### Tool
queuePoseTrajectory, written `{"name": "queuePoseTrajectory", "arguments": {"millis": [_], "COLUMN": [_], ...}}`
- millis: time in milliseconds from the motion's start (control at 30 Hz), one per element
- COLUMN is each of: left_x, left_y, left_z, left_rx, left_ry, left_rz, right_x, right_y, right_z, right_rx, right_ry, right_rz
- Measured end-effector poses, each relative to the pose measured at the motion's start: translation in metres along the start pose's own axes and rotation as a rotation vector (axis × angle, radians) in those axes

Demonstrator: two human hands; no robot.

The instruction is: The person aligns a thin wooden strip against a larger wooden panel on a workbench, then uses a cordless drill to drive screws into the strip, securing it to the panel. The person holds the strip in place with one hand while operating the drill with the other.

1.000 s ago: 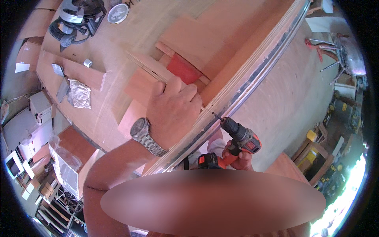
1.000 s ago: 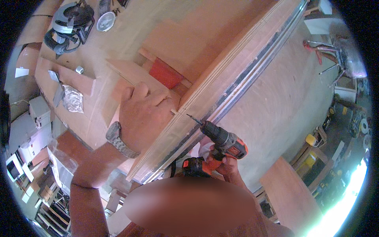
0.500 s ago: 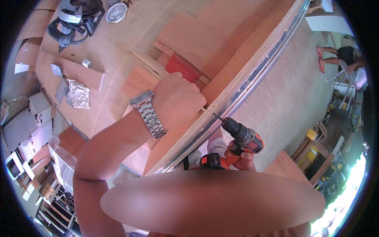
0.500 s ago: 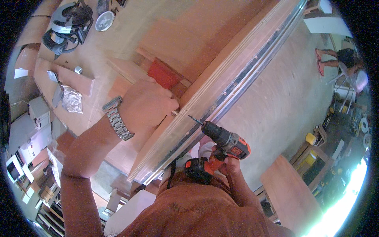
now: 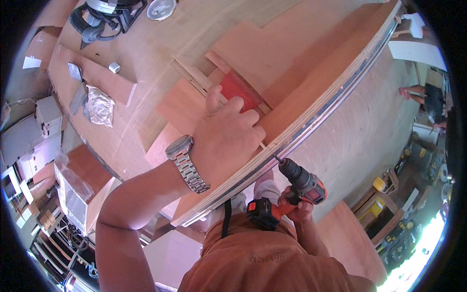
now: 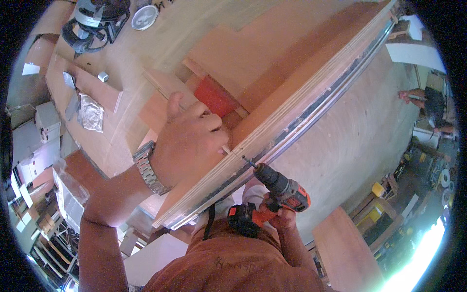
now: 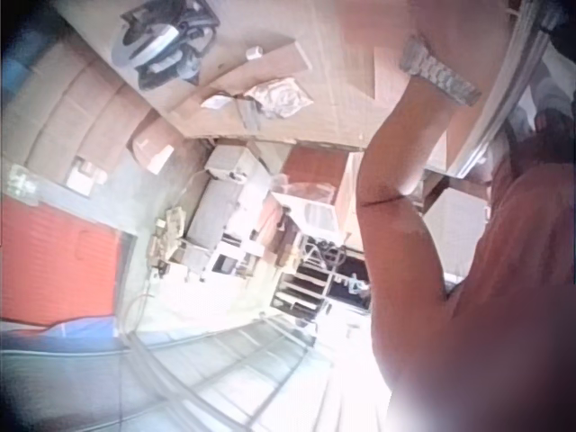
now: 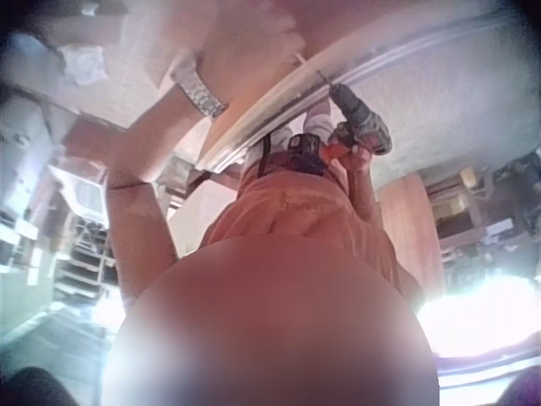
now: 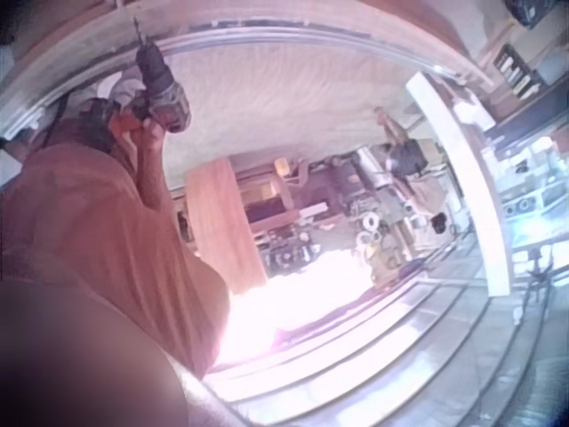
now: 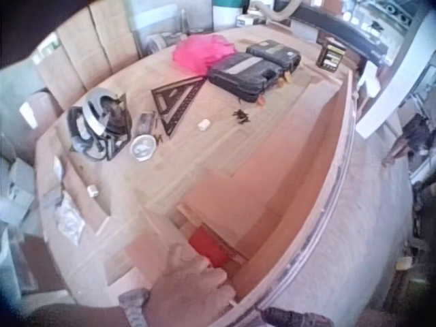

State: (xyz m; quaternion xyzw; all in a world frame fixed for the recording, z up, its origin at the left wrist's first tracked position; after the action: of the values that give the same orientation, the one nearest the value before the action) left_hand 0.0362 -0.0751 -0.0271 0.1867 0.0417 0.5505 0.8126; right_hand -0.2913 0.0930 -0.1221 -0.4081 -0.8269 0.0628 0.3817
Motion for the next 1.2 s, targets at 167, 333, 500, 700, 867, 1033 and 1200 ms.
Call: {"name": "queuePoseTrajectory", "arguments": {"millis": [167, 333, 500, 700, 867, 1033, 1200], "left_x": [0.005, 0.004, -0.002, -0.010, -0.010, -0.007, -0.001], "left_y": [0.000, -0.002, -0.004, 0.001, 0.003, -0.003, -0.013], "left_z": [-0.007, -0.014, -0.013, -0.007, -0.006, -0.011, -0.017], "left_rx": [0.145, 0.138, 0.141, 0.171, 0.138, 0.212, 0.338], "left_ry": [0.124, 0.158, 0.132, 0.084, 0.096, 0.130, 0.200], "left_rz": [-0.010, -0.048, -0.056, -0.108, -0.078, -0.051, -0.046], "right_x": [0.000, 0.001, 0.007, 0.012, 0.011, 0.007, 0.006], "right_y": [0.002, 0.003, 0.006, 0.005, 0.003, 0.002, 0.000], "right_z": [-0.006, -0.007, 0.004, 0.007, 0.001, -0.002, 0.000], "right_rx": [-0.042, -0.049, -0.047, -0.020, -0.019, -0.032, -0.020], "right_ry": [-0.003, -0.014, 0.017, 0.046, 0.086, 0.063, 0.054], "right_rz": [-0.029, -0.040, -0.033, -0.042, 0.008, 0.026, 0.006]}}
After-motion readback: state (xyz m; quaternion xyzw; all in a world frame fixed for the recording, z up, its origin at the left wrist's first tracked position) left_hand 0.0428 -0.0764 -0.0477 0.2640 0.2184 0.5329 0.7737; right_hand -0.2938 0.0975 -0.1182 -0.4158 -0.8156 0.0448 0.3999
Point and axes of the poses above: each hand's wrist, its own x-axis away from the middle knuckle, its own z-axis out of the back of the hand, y = z × x, the point moved 2 cm from there along -x, towards the middle knuckle, and after that the axes turned 4 degrees about z, right-handed, at the moved point
